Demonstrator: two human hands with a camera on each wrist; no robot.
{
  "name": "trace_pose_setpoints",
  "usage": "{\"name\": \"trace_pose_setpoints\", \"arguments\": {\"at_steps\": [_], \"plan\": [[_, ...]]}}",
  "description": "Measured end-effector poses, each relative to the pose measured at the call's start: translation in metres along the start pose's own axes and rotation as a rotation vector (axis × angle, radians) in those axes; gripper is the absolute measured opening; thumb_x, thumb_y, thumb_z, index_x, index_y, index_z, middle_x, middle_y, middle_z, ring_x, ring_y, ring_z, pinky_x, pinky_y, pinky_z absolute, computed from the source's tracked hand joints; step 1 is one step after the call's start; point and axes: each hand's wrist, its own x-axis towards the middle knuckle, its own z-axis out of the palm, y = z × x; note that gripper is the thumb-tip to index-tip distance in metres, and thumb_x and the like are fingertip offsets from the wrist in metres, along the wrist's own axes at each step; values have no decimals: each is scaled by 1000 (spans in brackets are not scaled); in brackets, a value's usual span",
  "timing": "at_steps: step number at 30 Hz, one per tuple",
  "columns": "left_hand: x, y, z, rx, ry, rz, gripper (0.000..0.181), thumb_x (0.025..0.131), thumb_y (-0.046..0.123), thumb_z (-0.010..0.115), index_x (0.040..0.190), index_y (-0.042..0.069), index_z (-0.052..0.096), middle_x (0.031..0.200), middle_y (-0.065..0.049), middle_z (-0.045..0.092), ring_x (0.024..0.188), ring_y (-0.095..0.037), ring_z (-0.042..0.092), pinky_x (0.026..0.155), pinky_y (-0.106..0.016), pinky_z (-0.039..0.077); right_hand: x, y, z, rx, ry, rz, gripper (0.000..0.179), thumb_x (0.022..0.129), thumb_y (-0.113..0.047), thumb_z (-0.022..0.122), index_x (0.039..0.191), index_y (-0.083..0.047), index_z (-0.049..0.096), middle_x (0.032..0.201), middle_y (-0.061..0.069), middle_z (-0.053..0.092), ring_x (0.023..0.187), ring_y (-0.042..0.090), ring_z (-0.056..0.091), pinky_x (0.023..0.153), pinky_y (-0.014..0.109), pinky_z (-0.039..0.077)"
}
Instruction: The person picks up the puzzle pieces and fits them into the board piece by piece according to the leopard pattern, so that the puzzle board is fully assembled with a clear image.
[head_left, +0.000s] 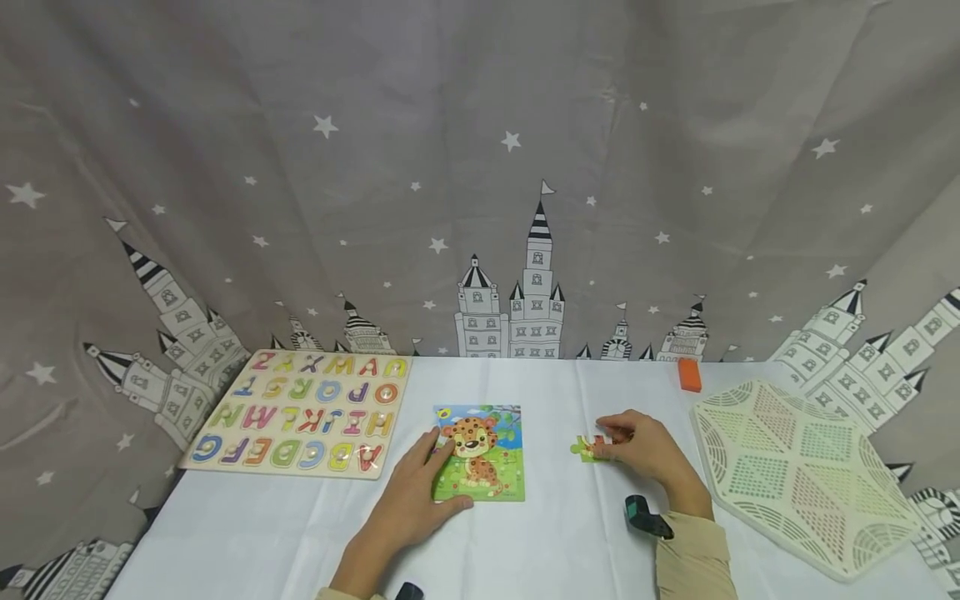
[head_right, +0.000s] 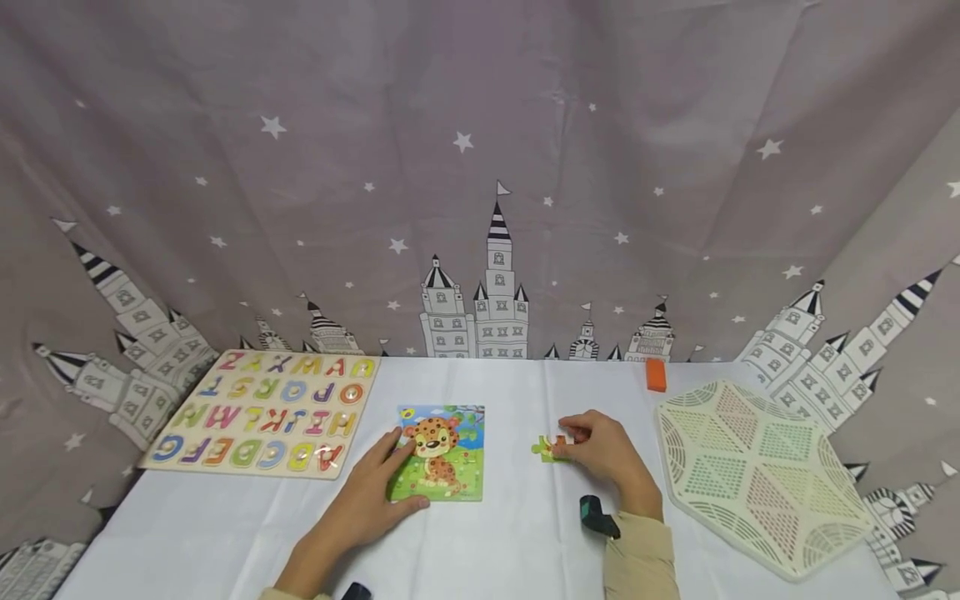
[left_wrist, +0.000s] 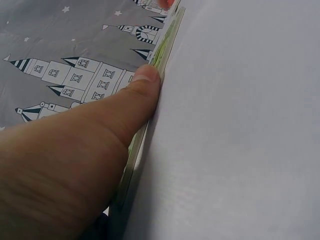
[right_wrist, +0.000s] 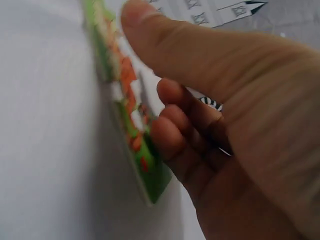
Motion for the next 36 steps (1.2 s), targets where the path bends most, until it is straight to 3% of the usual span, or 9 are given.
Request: {"name": "trace_pose_setpoints", "arguments": {"at_steps": [6, 10, 17, 25, 31, 36], "plan": [[1, 0, 0, -1, 9, 11, 93, 80, 61, 78, 153, 14, 48, 168, -13, 28, 153, -41, 29, 123, -61, 30, 3, -2, 2, -103, -22, -17, 37, 75, -24, 91, 107, -11, 78, 101, 4, 65, 92, 19, 57, 87, 40, 52], [2, -1, -1, 2, 18, 13, 92, 80, 61, 78, 153, 14, 47, 168, -13, 28, 153, -42, 29, 123, -61, 30, 4, -7, 3, -116, -10, -26, 32, 74, -18, 92, 98, -11, 72, 99, 3, 65, 93, 20, 58, 91, 43, 52], [2, -2, -1, -4, 15, 6, 93, 79, 60, 79, 153, 14, 48, 168, -13, 28, 153, -42, 30, 123, -61, 30, 3, -15, 1, -77, -19, 0, 25, 79, -14, 87, 94, -12, 67, 84, -1, 64, 79, 15, 55, 72, 29, 45], [2, -2, 0, 5, 20, 13, 92, 79, 60, 79, 153, 15, 48, 168, -12, 29, 153, -41, 30, 123, -61, 30, 5, -15, 1, 13, 3, 2, 10, 89, -20, 80, 98, -15, 76, 87, -3, 72, 79, 12, 60, 71, 25, 48], [1, -2, -1, 0, 26, 22, 92, 79, 59, 79, 153, 14, 49, 167, -13, 30, 152, -42, 31, 123, -61, 31, 6, -21, 10, 175, 5, -3, 17, 90, -19, 79, 104, -9, 79, 91, 3, 77, 73, 10, 65, 61, 22, 53], [0, -1, 0, 1, 33, 31, 91, 79, 58, 80, 152, 13, 50, 167, -14, 31, 151, -43, 33, 122, -61, 32, 9, -32, 26, 260, -33, -27, 18, 91, -18, 78, 105, -7, 78, 94, 4, 79, 73, 9, 69, 64, 22, 57]]}}
